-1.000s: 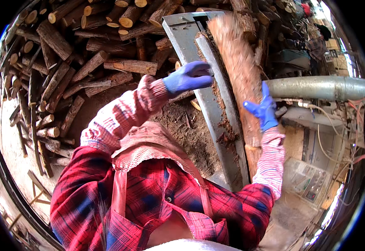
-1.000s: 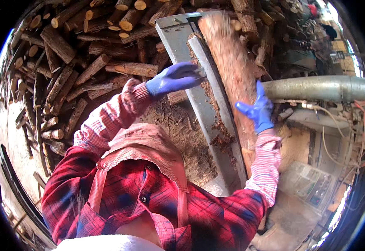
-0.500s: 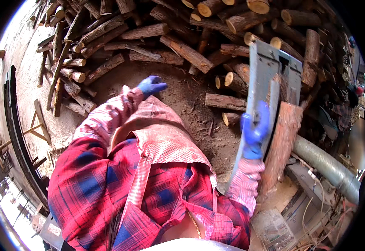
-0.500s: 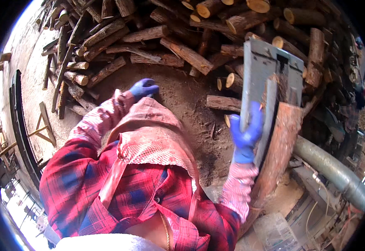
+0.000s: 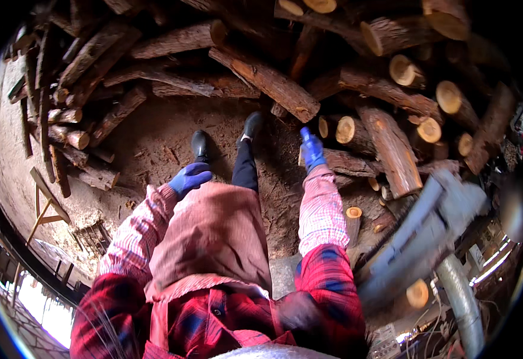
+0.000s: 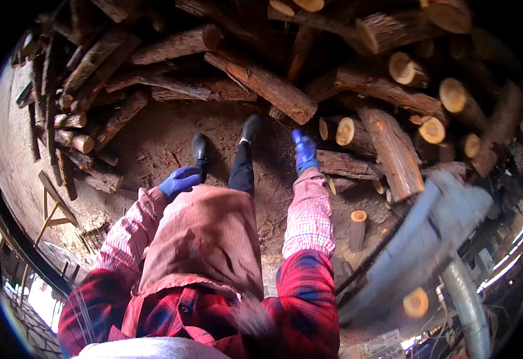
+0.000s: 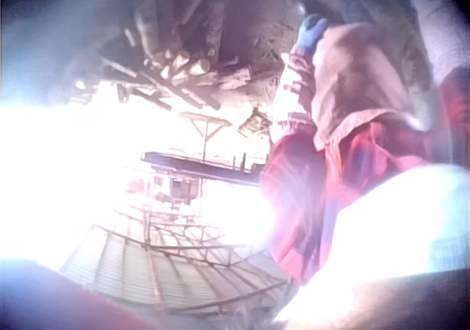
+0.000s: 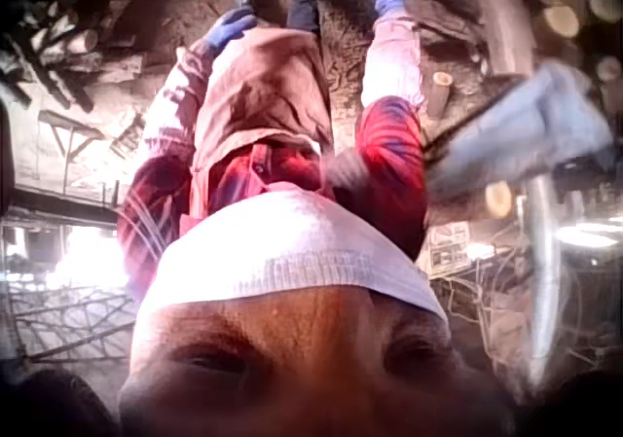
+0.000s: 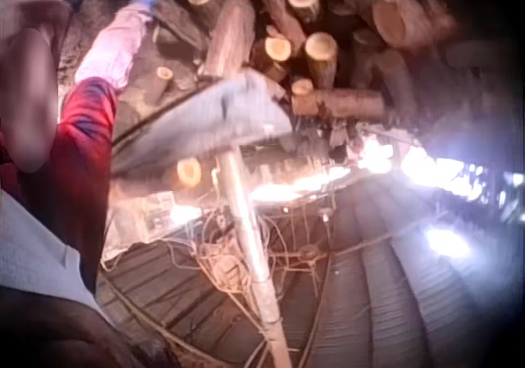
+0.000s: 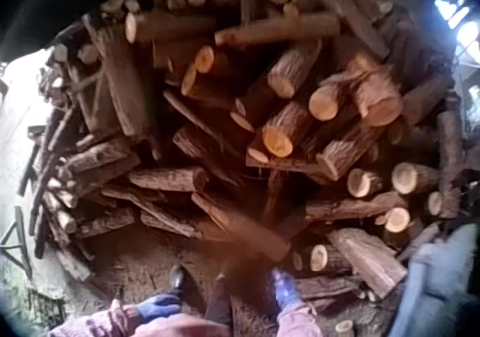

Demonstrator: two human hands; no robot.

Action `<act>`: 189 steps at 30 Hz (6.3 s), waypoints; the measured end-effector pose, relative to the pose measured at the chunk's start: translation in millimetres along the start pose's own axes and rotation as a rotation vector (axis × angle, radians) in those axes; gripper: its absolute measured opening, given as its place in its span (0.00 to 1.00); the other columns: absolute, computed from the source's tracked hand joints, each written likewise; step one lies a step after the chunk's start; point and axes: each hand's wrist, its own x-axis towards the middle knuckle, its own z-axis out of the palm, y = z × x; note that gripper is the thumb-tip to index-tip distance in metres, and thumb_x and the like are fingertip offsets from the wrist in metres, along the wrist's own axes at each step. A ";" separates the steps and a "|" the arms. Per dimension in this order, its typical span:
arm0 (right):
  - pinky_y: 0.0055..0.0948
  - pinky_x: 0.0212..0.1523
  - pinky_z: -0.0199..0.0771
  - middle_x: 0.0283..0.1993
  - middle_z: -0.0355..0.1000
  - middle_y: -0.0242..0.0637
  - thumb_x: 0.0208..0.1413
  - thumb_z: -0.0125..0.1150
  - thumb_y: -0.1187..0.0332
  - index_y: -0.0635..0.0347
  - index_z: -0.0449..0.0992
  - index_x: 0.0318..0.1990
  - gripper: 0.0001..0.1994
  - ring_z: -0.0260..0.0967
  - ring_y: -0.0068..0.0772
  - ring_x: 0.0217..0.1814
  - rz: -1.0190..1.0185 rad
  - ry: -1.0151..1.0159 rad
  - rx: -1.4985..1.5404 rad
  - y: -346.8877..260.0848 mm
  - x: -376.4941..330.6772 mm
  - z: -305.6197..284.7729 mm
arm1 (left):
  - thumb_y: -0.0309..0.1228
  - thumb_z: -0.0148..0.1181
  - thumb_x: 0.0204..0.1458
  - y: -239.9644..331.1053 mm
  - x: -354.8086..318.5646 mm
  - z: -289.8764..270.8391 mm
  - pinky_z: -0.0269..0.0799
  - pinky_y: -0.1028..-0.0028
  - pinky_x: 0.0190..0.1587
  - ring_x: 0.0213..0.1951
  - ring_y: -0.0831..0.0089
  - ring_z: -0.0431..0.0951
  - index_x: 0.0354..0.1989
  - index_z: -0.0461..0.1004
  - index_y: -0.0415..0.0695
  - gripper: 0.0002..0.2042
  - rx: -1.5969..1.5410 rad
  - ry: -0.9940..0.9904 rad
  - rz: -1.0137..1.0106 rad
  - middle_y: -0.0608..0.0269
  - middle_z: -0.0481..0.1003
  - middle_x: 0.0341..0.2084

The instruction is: The person repeatedly picks up logs from a large pile and places them into a mechanical log splitter. They handle the logs with gloved hands, positioning them against the splitter's blade to cut them into smaller pieces, which are then added to a growing stack of split wood.

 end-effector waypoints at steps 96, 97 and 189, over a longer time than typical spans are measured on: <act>0.47 0.46 0.62 0.45 0.65 0.38 0.39 0.57 0.29 0.52 0.67 0.49 0.39 0.62 0.40 0.47 0.364 -0.061 0.071 -35.4 212.7 129.1 | 0.35 0.54 0.58 -83.0 30.4 -73.7 0.72 0.72 0.48 0.44 0.70 0.76 0.57 0.65 0.42 0.19 -0.798 0.617 -0.134 0.57 0.74 0.45; 0.51 0.56 0.52 0.56 0.56 0.41 0.39 0.54 0.27 0.52 0.57 0.58 0.46 0.53 0.45 0.58 0.426 -0.086 0.150 -51.0 225.9 158.6 | 0.34 0.53 0.59 -94.5 40.9 -74.8 0.72 0.72 0.48 0.44 0.70 0.76 0.57 0.65 0.42 0.19 -0.816 0.687 -0.151 0.56 0.74 0.45; 0.34 0.60 0.60 0.57 0.66 0.51 0.50 0.67 0.61 0.70 0.68 0.54 0.28 0.62 0.44 0.60 -0.763 0.311 -0.426 -290.7 -421.4 -76.6 | 0.46 0.66 0.46 124.7 -232.4 -44.9 0.69 0.68 0.53 0.50 0.65 0.73 0.59 0.63 0.39 0.35 0.100 0.551 0.369 0.51 0.73 0.49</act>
